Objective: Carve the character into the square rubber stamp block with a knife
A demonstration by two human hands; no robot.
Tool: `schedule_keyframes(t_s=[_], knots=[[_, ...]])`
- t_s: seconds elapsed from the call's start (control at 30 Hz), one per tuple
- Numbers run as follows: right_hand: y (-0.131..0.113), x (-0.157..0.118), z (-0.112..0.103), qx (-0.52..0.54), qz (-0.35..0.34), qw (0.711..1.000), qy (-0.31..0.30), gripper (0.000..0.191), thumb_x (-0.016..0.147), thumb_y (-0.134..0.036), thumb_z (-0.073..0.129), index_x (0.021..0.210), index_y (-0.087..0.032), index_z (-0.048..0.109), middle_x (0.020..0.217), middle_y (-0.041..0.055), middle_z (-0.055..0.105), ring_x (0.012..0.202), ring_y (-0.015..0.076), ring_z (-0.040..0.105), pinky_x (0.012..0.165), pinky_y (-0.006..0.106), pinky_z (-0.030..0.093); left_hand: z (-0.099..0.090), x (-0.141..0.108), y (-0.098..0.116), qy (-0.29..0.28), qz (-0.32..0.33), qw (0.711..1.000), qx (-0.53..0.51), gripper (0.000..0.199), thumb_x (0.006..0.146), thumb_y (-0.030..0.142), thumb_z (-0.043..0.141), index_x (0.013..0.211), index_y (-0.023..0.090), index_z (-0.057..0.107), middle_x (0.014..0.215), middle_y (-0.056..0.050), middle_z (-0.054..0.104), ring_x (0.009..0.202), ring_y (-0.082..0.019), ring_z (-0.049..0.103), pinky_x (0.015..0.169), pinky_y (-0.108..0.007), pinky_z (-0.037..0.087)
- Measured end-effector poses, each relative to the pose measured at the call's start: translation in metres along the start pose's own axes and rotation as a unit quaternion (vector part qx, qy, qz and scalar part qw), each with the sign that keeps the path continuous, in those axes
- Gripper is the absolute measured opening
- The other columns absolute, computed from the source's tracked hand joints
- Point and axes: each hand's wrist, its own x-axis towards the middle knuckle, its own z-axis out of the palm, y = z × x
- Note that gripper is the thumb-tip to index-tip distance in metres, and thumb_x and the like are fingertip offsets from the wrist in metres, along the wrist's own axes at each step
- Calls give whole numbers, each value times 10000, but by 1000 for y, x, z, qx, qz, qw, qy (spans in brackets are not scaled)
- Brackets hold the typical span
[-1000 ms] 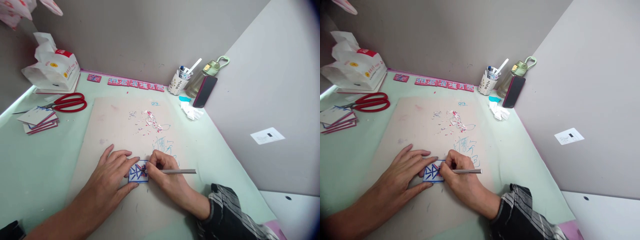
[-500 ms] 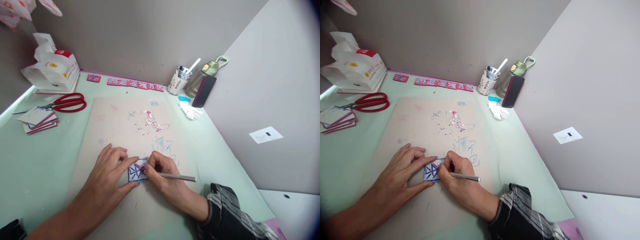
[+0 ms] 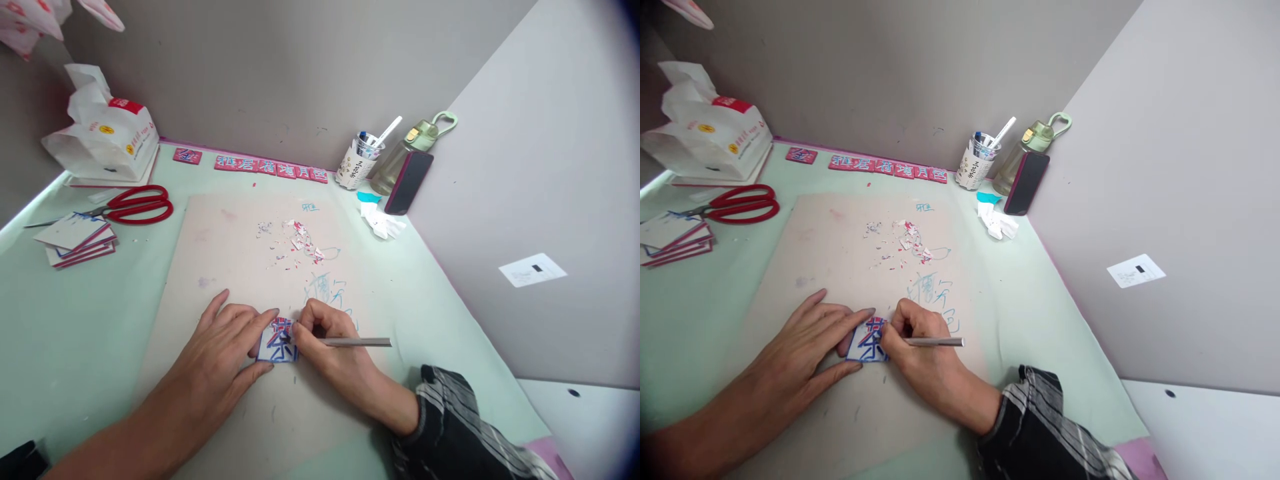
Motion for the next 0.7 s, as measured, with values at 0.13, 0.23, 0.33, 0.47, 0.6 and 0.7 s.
schedule_keyframes(t_s=[0.13,0.23,0.33,0.47,0.6,0.7], knots=[[4,-2,1,-15,-11,1000,-5,281,877,-191,578,664,-222,399,618,-70,423,592,108,362,551,259,280,3,2,0,4,-15,1000,-15,433,945,226,639,1357,189,513,1025,-33,710,1028,-266,650,1153,-601,317],[5,-3,1,-22,-12,1000,-8,276,882,-188,570,668,-224,399,616,-72,410,590,109,354,546,262,273,2,2,-5,-18,-15,999,-26,448,955,270,650,1380,222,518,1050,-23,720,1047,-255,651,1172,-581,314],[4,-4,1,-23,-10,1000,-10,275,884,-196,565,669,-226,396,614,-72,395,590,111,340,532,260,264,0,0,-8,-36,-18,999,-35,467,962,291,648,1405,238,512,1024,-10,721,1057,-250,652,1187,-574,306],[2,-4,-1,-24,-13,1000,-14,277,885,-207,563,667,-227,394,614,-69,395,588,111,338,528,260,264,-1,1,-4,-28,-27,998,-44,435,956,278,645,1375,223,541,994,-13,710,1037,-264,657,1178,-600,303],[1,-4,-1,-26,-12,999,-19,277,886,-214,560,666,-227,391,613,-70,390,590,112,332,532,266,262,-1,3,-2,-19,-39,998,-49,401,961,270,626,1352,214,553,975,-17,705,1016,-266,657,1175,-615,297],[0,-5,-1,-22,-14,999,-21,278,885,-215,559,666,-226,388,615,-71,387,593,112,330,535,269,263,0,3,-5,-39,-28,998,-46,441,972,288,629,1393,233,510,1013,-17,704,1047,-261,648,1183,-607,284]])
